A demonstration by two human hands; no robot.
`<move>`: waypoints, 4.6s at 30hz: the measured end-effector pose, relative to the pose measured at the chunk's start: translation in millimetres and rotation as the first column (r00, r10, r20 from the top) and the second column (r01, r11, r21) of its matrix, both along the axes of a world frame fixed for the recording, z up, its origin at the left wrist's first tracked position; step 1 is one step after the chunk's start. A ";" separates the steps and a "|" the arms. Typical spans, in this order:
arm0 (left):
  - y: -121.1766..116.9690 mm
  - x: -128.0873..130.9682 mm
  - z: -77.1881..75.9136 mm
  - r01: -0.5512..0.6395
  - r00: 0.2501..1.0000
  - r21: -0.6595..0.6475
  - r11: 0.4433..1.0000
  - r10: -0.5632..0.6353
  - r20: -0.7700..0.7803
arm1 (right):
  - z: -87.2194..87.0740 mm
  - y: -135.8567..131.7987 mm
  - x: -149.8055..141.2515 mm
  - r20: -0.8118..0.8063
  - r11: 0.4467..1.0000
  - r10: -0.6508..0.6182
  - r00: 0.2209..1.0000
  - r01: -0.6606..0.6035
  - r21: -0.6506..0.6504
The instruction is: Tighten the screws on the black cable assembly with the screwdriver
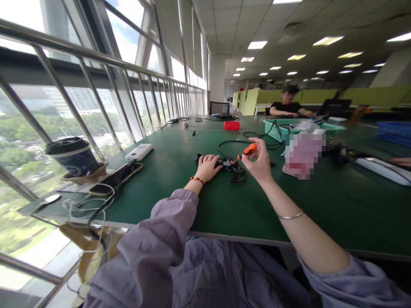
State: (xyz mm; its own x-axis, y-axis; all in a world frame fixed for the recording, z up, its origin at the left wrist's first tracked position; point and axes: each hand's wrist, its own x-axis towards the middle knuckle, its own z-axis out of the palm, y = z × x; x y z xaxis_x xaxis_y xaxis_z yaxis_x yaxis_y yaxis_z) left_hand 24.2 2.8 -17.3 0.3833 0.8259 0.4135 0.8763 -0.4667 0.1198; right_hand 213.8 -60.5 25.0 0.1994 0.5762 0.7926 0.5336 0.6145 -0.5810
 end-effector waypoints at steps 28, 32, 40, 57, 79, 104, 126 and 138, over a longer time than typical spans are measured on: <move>0.5 2.2 0.3 -0.058 0.998 -0.031 0.998 0.059 0.026 | -0.1 -0.1 -3.7 -0.016 0.987 -0.149 0.989 0.148 -0.070; 1.0 2.2 1.3 -0.062 0.997 -0.045 0.997 0.064 0.044 | 2.6 -3.0 -2.0 -0.029 0.976 -0.170 0.985 0.165 -0.140; 1.2 2.3 4.4 -0.068 0.995 -0.083 0.994 0.074 0.070 | 3.8 -7.0 -7.0 -0.032 0.999 -0.005 0.999 0.004 -0.034; 1.4 1.8 4.9 -0.052 0.994 -0.084 0.995 0.060 0.095 | -0.4 -4.0 -8.1 -0.014 0.998 0.002 1.000 -0.003 -0.061; 2.9 1.3 3.3 -0.051 0.994 -0.090 0.995 0.059 0.090 | 0.3 -5.8 -9.1 0.017 0.997 -0.011 1.000 0.012 -0.070; 0.9 1.2 5.0 -0.047 0.994 -0.095 0.994 0.056 0.093 | -0.2 0.7 -8.1 -0.084 0.994 0.099 0.992 -0.101 -0.027; 0.7 0.5 4.4 -0.041 0.996 -0.080 0.996 0.047 0.076 | -0.1 0.1 -7.1 -0.077 0.999 0.035 0.996 -0.037 -0.020; 0.8 -1.1 1.5 -0.025 0.998 -0.039 0.999 0.027 0.061 | -1.6 -0.3 -8.3 -0.052 0.991 0.102 0.993 -0.106 -0.080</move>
